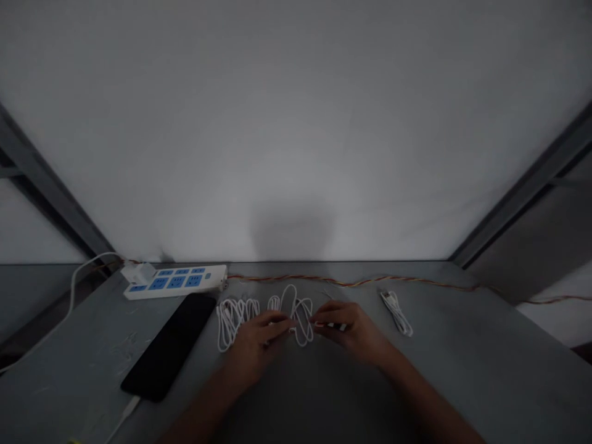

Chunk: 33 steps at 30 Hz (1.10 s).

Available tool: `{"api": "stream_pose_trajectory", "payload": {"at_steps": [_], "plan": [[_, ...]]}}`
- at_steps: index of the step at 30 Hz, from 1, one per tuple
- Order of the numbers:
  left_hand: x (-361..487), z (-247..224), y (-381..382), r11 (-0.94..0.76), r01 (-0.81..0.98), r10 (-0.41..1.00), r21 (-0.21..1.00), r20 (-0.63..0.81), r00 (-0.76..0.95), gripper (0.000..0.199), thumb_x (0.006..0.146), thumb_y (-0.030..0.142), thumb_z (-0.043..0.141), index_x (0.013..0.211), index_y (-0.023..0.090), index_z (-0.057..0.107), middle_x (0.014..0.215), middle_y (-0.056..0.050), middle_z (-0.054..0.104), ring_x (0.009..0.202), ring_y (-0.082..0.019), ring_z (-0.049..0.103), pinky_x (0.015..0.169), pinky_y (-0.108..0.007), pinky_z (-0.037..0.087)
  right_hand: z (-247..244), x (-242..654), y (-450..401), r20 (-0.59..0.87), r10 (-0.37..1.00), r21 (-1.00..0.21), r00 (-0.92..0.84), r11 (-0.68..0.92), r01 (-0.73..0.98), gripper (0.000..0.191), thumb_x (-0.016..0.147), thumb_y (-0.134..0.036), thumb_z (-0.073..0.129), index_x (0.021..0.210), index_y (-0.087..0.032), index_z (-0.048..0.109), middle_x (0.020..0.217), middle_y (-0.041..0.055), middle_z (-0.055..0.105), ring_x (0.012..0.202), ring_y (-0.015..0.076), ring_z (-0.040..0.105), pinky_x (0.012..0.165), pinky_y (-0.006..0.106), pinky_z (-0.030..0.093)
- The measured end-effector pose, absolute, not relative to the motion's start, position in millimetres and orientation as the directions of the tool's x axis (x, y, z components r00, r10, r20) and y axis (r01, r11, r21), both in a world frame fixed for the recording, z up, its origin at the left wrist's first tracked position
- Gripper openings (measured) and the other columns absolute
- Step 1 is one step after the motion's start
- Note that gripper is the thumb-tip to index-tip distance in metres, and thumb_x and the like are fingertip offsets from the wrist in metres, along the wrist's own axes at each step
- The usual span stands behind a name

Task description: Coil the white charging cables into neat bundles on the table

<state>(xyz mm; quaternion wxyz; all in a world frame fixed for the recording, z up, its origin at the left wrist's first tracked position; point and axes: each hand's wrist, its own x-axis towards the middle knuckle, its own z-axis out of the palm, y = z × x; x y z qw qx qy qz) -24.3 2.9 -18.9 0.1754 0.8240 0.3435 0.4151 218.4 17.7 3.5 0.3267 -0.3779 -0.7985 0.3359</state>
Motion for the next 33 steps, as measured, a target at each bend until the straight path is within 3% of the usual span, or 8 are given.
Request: {"api": "stream_pose_trajectory", "payload": {"at_steps": [6,13,21,26,33], "plan": [[-24,-16,2,-0.693,0.417,0.72,0.587,0.557,0.413,0.025,0.091,0.02,0.057,0.111,0.026,0.072,0.1,-0.006,0.073,0.077,-0.014,0.069,0.067,-0.023,0.054,1,212,17,0.257,0.795,-0.723,-0.55,0.535,0.436,0.022,0.093,-0.036,0.06,0.106,-0.028,0.076,0.096,0.0049,0.071,0.074,0.0146,0.064,0.058,0.021,0.044],[-22,-14,-2,-0.677,0.438,0.736,0.592,0.56,0.38,0.023,0.09,0.018,0.058,0.107,0.025,0.073,0.097,-0.005,0.073,0.066,-0.01,0.065,0.06,-0.021,0.052,2,211,19,0.229,0.789,-0.749,-0.57,0.517,0.414,0.02,0.091,-0.031,0.063,0.106,-0.028,0.076,0.094,0.0039,0.071,0.073,0.014,0.063,0.058,0.021,0.044],[-24,-20,-3,-0.701,0.446,0.712,0.557,0.59,0.381,0.025,0.086,0.014,0.06,0.106,0.025,0.071,0.098,-0.005,0.072,0.073,-0.011,0.067,0.063,-0.019,0.053,4,214,19,0.183,0.819,-0.76,-0.544,0.469,0.45,0.018,0.09,-0.028,0.064,0.104,-0.029,0.077,0.094,0.0033,0.072,0.074,0.0138,0.065,0.057,0.019,0.045],[-27,-22,-3,-0.724,0.456,0.684,0.517,0.624,0.379,0.026,0.086,0.012,0.059,0.106,0.024,0.069,0.096,-0.005,0.072,0.073,-0.011,0.067,0.064,-0.02,0.054,0,217,19,0.249,0.82,-0.755,-0.515,0.498,0.428,0.017,0.09,-0.028,0.066,0.104,-0.028,0.076,0.095,0.0031,0.071,0.075,0.0135,0.064,0.062,0.02,0.047],[-33,-28,0,-0.716,0.479,0.692,0.508,0.607,0.391,0.028,0.085,0.013,0.058,0.109,0.023,0.067,0.099,-0.006,0.071,0.082,-0.015,0.068,0.073,-0.026,0.057,-6,215,17,0.307,0.813,-0.74,-0.494,0.531,0.414,0.019,0.093,-0.031,0.063,0.105,-0.026,0.075,0.092,0.0041,0.07,0.072,0.0127,0.063,0.057,0.02,0.045]]}}
